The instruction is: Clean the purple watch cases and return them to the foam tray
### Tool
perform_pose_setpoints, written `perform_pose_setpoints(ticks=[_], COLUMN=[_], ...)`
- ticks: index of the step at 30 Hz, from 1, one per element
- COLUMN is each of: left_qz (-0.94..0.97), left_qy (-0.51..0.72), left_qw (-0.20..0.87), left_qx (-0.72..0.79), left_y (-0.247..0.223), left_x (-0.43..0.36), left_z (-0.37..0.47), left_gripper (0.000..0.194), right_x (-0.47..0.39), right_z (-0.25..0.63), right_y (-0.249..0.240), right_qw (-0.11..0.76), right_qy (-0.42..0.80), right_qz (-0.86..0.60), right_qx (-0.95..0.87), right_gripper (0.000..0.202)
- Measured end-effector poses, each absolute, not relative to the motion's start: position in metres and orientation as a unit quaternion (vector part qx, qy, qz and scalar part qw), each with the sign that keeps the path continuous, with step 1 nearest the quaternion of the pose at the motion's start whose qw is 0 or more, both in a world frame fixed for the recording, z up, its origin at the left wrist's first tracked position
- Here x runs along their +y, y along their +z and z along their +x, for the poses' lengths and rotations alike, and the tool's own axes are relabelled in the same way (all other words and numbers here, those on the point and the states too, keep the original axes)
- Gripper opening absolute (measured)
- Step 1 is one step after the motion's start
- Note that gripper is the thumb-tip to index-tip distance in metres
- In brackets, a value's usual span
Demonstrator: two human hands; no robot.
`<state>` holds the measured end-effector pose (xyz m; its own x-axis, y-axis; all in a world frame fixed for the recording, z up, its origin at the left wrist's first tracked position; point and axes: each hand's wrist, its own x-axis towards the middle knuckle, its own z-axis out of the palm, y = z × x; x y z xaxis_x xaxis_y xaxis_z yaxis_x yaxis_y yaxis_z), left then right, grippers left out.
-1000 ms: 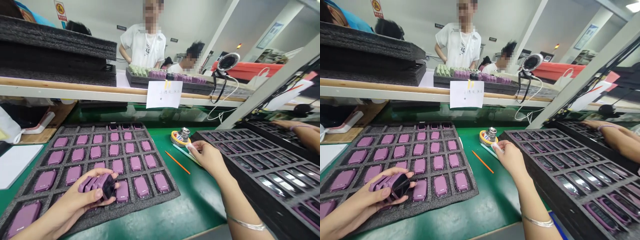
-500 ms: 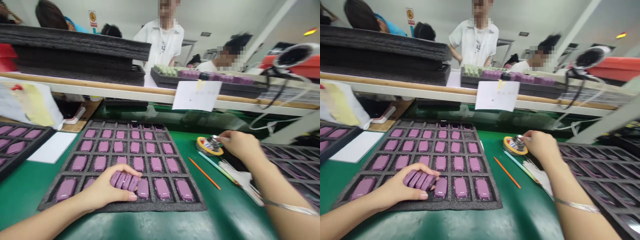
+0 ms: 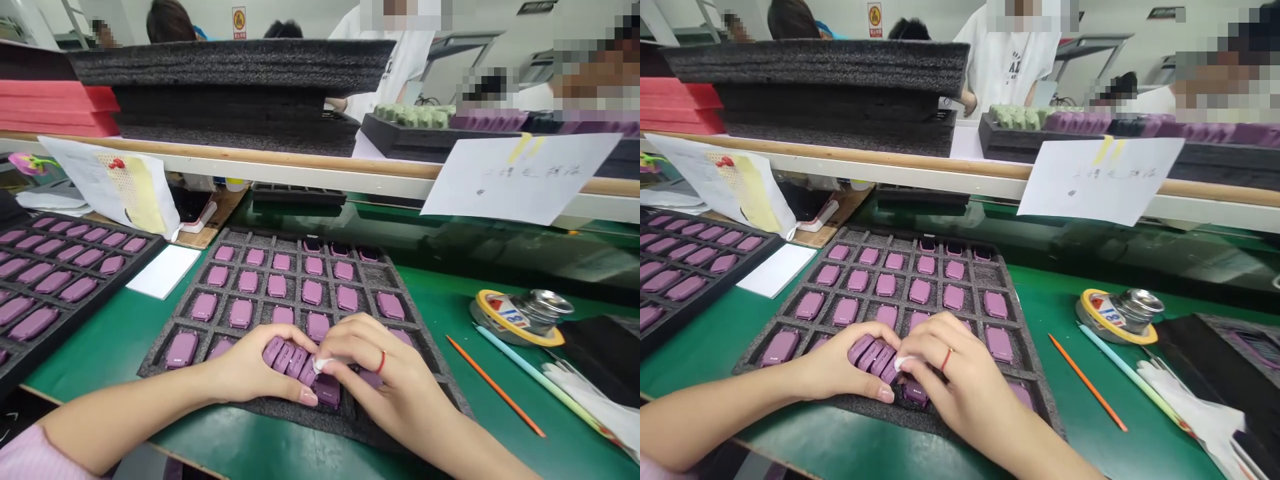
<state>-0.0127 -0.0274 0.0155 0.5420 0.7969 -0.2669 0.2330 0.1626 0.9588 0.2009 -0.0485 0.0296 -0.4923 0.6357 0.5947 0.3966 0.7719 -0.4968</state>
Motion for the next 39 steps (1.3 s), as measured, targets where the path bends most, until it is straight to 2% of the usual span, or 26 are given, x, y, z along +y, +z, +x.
perform_pose_setpoints(ticks=[6, 11, 17, 20, 24, 29, 33, 39], left_qz=[0.594, 0.597, 0.606, 0.611, 0.619, 0.619, 0.622, 0.628], left_qy=[0.238, 0.238, 0.222, 0.218, 0.215, 0.217, 0.207, 0.192], left_qw=[0.642, 0.639, 0.630, 0.630, 0.633, 0.619, 0.614, 0.634], left_qx=[0.422, 0.422, 0.431, 0.427, 0.413, 0.432, 0.440, 0.407], left_y=[0.016, 0.016, 0.020, 0.021, 0.019, 0.019, 0.021, 0.022], left_x=[-0.025, -0.026, -0.028, -0.027, -0.026, -0.027, -0.029, -0.027], left_z=[-0.010, -0.010, -0.009, -0.009, -0.008, -0.008, -0.010, -0.013], left_gripper=[0.048, 0.047, 0.048, 0.047, 0.045, 0.047, 0.050, 0.046], right_x=[-0.037, -0.042, -0.042, -0.038, -0.036, -0.039, -0.038, -0.034], right_z=[0.201, 0.190, 0.191, 0.203, 0.211, 0.193, 0.187, 0.213], right_y=[0.023, 0.016, 0.020, 0.027, 0.029, 0.020, 0.018, 0.035], right_qw=[0.395, 0.429, 0.415, 0.395, 0.368, 0.399, 0.437, 0.397], right_qy=[0.147, 0.121, 0.235, 0.256, 0.202, 0.176, 0.240, 0.312], right_qz=[-0.293, -0.341, -0.447, -0.376, -0.295, -0.349, -0.401, -0.373], right_qx=[-0.858, -0.828, -0.756, -0.798, -0.858, -0.830, -0.768, -0.778], right_gripper=[0.013, 0.009, 0.009, 0.008, 0.010, 0.008, 0.007, 0.007])
